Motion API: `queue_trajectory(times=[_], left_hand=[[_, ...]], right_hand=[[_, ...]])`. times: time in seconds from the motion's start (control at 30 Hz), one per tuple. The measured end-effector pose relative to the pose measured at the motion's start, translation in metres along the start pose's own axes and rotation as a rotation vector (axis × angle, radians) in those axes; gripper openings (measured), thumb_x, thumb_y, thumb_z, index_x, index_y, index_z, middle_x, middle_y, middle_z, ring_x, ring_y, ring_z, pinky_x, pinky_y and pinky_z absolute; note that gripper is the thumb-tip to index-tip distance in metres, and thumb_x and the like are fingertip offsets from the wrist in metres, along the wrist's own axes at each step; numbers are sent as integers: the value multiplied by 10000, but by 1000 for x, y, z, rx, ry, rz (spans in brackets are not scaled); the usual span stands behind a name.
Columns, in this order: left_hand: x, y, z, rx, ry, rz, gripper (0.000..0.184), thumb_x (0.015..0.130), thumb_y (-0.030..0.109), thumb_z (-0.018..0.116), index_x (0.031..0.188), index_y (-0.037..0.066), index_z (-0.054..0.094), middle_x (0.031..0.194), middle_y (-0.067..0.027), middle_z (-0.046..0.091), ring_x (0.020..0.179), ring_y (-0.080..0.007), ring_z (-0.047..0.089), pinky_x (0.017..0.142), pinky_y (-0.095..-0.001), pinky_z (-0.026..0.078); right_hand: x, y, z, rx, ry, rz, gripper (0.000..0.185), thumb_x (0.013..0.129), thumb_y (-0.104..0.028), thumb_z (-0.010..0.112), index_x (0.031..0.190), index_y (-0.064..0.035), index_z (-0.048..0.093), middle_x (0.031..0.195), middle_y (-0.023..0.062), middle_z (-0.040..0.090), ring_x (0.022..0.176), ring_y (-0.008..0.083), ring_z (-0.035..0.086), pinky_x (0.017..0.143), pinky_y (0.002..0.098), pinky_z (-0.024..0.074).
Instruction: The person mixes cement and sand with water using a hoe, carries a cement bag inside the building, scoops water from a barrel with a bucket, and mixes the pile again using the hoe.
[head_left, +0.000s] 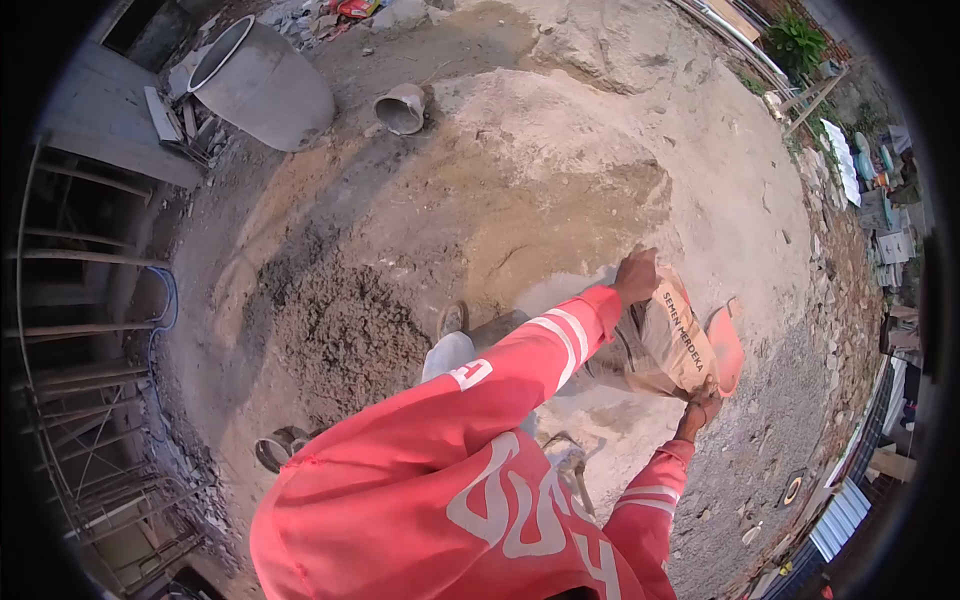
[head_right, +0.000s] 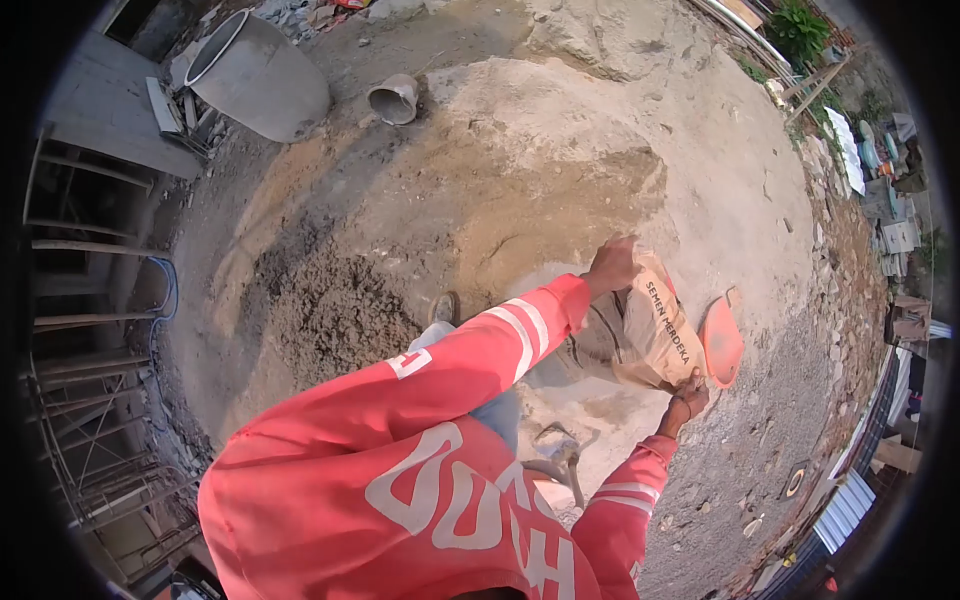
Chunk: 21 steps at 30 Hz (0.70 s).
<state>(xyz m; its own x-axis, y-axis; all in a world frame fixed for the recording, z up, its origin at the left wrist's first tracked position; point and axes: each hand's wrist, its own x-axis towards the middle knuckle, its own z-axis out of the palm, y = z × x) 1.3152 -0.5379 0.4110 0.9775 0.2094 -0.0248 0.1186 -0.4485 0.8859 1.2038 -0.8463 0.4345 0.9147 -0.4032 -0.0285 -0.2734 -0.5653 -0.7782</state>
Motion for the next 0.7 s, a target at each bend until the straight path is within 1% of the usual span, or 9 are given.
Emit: queue_trajectory(times=[0.07, 0.17, 0.3, 0.5, 0.57, 0.6, 0.63, 0.67, 0.7], left_hand=[[7, 17, -56, -29, -8, 25, 517, 774, 240, 689, 1246, 83, 547, 1151, -230, 604, 1082, -421, 567, 942, -467, 457], [-18, 1, -170, -28, 6, 2, 570, 775, 298, 719, 1294, 151, 537, 1134, -236, 596, 1124, -414, 549, 943, -495, 452], [-95, -219, -292, 405, 249, -138, 489, 802, 306, 697, 1240, 124, 575, 975, -234, 659, 975, -406, 617, 819, -479, 497], [-498, -507, -527, 397, 245, -1229, 344, 798, 267, 667, 1084, 77, 689, 916, -178, 710, 832, -298, 702, 723, -411, 548], [-618, -479, -567, 904, -335, -1186, 373, 752, 307, 738, 1063, 106, 695, 979, -151, 712, 893, -307, 696, 785, -419, 554], [-676, -462, -587, 1136, -593, -1083, 391, 729, 326, 774, 1053, 121, 698, 1011, -137, 712, 924, -312, 694, 816, -422, 557], [-717, -468, -592, 1055, -584, -1316, 372, 730, 369, 749, 1008, 124, 712, 1008, -151, 710, 946, -322, 688, 807, -432, 558], [-750, -451, -580, 969, -544, -1467, 351, 749, 366, 724, 997, 117, 713, 1001, -154, 709, 947, -320, 687, 807, -441, 555], [-768, -436, -576, 903, -423, -1572, 334, 768, 362, 698, 986, 110, 714, 994, -157, 709, 948, -317, 686, 807, -450, 552]], right_hand=[[3, -29, 14, 322, -2, -79, 464, 934, -404, 629, 964, 56, 674, 789, 60, 634, 700, 158, 550, 655, 310, 481], [22, -20, 30, 81, -30, 78, 523, 953, -429, 591, 1016, 85, 664, 831, 71, 658, 680, 132, 562, 640, 291, 483], [-2, -74, 57, 2, 165, -116, 559, 921, -494, 603, 968, 55, 697, 804, 61, 647, 703, 152, 567, 658, 312, 473], [-46, -226, 15, -292, 415, -26, 597, 920, -498, 571, 999, 83, 687, 869, 217, 706, 727, 284, 658, 653, 410, 492], [-78, -198, 71, -609, 582, -111, 607, 937, -505, 520, 1017, 73, 686, 946, 251, 697, 843, 368, 680, 720, 434, 519], [-58, -107, 99, -838, 319, -232, 603, 947, -506, 491, 1047, 57, 684, 1038, 253, 679, 914, 417, 660, 781, 447, 526], [-102, -134, 113, -1283, 442, -696, 619, 940, -529, 490, 1142, 34, 649, 1118, 260, 648, 967, 439, 641, 812, 454, 526], [-50, -100, 119, -972, 201, 18, 630, 936, -529, 508, 1232, 21, 592, 1178, 245, 627, 956, 424, 641, 811, 450, 526], [-53, -150, 121, -491, 247, -141, 672, 938, -601, 435, 1076, 9, 681, 1020, 243, 678, 844, 381, 646, 697, 447, 527]])
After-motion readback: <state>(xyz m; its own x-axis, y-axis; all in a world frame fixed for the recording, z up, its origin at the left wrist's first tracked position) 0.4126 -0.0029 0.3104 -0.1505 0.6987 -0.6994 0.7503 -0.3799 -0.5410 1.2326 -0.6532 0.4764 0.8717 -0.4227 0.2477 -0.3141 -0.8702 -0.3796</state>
